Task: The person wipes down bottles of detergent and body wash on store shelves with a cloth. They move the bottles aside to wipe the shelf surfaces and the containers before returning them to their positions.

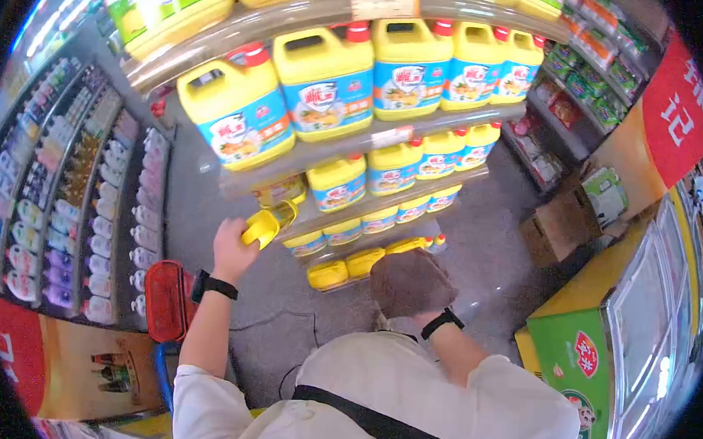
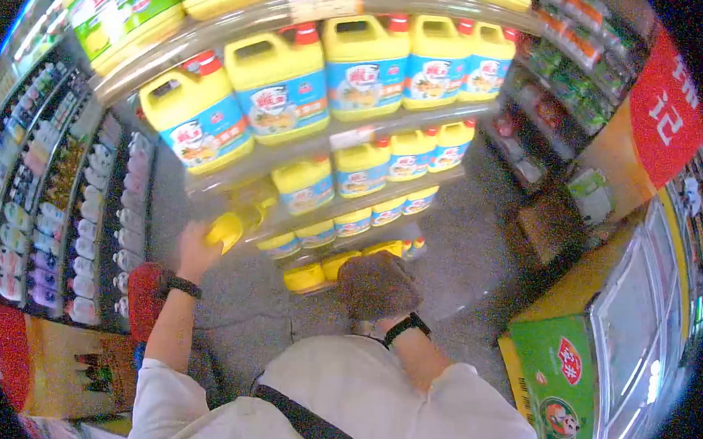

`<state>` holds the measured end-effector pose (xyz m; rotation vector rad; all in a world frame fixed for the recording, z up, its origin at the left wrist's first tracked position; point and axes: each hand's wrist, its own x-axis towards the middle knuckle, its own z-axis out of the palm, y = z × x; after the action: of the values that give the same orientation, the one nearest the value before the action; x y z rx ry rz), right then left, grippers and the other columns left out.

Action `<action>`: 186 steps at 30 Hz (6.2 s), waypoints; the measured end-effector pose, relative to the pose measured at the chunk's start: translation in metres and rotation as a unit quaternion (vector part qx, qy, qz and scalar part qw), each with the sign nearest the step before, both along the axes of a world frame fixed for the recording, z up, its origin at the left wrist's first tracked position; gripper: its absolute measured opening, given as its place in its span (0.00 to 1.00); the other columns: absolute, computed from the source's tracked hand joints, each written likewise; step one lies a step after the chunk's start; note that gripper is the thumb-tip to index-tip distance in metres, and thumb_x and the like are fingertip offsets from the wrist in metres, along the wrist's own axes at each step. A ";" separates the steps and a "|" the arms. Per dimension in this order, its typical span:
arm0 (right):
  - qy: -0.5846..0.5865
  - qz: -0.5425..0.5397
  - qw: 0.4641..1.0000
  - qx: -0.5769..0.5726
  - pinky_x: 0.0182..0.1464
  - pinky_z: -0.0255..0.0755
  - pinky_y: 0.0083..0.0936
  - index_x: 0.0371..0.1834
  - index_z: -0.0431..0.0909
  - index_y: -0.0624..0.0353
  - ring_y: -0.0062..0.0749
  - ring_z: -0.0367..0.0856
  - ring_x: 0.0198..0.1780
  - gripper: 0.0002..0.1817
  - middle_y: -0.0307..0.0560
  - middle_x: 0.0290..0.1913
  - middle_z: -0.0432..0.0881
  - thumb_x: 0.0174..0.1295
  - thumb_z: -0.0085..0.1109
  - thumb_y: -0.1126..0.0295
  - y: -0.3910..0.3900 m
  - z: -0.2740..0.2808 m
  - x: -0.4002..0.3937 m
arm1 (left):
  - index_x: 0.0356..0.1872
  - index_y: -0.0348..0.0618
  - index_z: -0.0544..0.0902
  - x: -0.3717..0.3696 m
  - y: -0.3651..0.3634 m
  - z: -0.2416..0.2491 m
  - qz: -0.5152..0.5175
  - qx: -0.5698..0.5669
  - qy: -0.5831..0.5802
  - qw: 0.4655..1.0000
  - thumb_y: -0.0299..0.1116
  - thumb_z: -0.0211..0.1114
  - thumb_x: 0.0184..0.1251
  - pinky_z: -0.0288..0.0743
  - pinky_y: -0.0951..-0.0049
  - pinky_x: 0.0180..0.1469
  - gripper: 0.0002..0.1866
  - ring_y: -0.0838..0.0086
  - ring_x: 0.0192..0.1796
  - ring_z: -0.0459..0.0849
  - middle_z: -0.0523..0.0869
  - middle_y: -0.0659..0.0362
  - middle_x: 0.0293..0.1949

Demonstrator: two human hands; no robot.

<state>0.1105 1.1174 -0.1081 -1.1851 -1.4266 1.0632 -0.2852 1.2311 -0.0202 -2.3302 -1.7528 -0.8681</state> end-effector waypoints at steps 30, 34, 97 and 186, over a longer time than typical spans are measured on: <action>0.512 0.488 0.599 -0.376 0.65 0.72 0.37 0.66 0.69 0.57 0.39 0.78 0.61 0.21 0.51 0.62 0.77 0.75 0.44 0.61 0.084 0.071 -0.228 | 0.68 0.37 0.67 -0.011 -0.092 0.132 -0.248 -0.179 -0.211 0.928 0.37 0.87 0.36 0.64 0.64 0.70 0.53 0.64 0.69 0.71 0.71 0.53 0.69; 0.424 0.444 0.729 -0.303 0.62 0.71 0.37 0.63 0.70 0.59 0.41 0.77 0.58 0.20 0.51 0.57 0.77 0.72 0.47 0.63 0.093 0.093 -0.216 | 0.62 0.37 0.73 -0.025 -0.060 0.125 -0.296 -0.299 -0.319 0.849 0.25 0.87 0.31 0.72 0.67 0.64 0.47 0.70 0.60 0.80 0.82 0.56 0.59; 0.020 -0.340 0.929 -0.142 0.50 0.72 0.23 0.52 0.79 0.68 0.23 0.78 0.45 0.15 0.40 0.45 0.83 0.70 0.57 0.68 -0.085 0.021 0.056 | 0.60 0.39 0.70 -0.042 0.046 -0.096 -0.016 -0.079 -0.628 0.774 0.21 0.79 0.50 0.75 0.68 0.61 0.35 0.70 0.58 0.80 0.80 0.56 0.55; 0.344 0.129 0.916 -0.161 0.63 0.71 0.31 0.69 0.64 0.60 0.35 0.74 0.63 0.31 0.45 0.61 0.76 0.66 0.63 0.61 -0.315 0.045 0.111 | 0.70 0.44 0.59 0.334 -0.440 -0.011 -0.129 -0.370 -0.522 0.758 0.29 0.71 0.61 0.74 0.65 0.59 0.38 0.66 0.56 0.78 0.76 0.55 0.57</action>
<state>0.2217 0.8026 -0.0631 -0.7154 -0.8744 1.7418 0.0485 0.7912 -0.0313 -2.8227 -2.5280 -2.2056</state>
